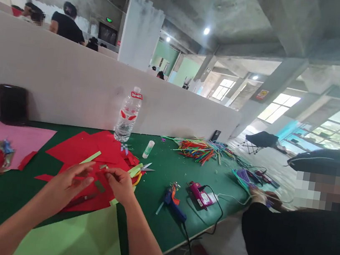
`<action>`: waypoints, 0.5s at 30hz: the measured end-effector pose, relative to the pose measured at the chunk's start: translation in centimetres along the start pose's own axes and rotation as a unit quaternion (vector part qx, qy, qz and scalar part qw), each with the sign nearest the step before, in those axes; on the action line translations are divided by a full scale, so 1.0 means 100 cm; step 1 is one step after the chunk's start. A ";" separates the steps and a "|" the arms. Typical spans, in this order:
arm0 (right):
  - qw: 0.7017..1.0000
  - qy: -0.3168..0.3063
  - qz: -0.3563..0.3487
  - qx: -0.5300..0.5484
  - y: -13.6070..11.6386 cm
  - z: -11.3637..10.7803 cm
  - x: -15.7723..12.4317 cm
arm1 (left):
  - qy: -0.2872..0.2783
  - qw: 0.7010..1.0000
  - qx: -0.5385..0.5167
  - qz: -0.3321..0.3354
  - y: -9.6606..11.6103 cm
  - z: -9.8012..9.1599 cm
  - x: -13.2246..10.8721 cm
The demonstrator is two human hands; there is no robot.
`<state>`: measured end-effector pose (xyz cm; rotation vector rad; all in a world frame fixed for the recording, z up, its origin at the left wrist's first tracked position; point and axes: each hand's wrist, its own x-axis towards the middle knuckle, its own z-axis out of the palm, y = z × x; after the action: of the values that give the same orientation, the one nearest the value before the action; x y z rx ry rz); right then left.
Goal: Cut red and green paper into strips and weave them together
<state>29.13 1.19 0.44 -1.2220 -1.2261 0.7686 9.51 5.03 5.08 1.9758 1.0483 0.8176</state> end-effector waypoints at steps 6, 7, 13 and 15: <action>0.998 -0.046 -0.008 -0.044 -0.002 -0.002 -0.006 | -0.037 0.995 -0.084 -0.041 0.006 0.013 0.004; 0.997 -0.051 -0.011 -0.051 -0.002 -0.002 -0.007 | -0.038 0.994 -0.094 -0.045 0.006 0.013 0.003; 0.992 -0.067 -0.038 -0.095 -0.009 -0.001 -0.010 | -0.022 0.990 -0.124 -0.060 0.002 0.012 -0.001; 0.990 -0.069 -0.052 -0.111 -0.012 -0.002 -0.011 | -0.016 0.989 -0.130 -0.062 0.001 0.012 -0.002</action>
<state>28.82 -0.21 1.34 -1.2890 -1.5104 0.6605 10.43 4.45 4.47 1.6814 0.9822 0.8088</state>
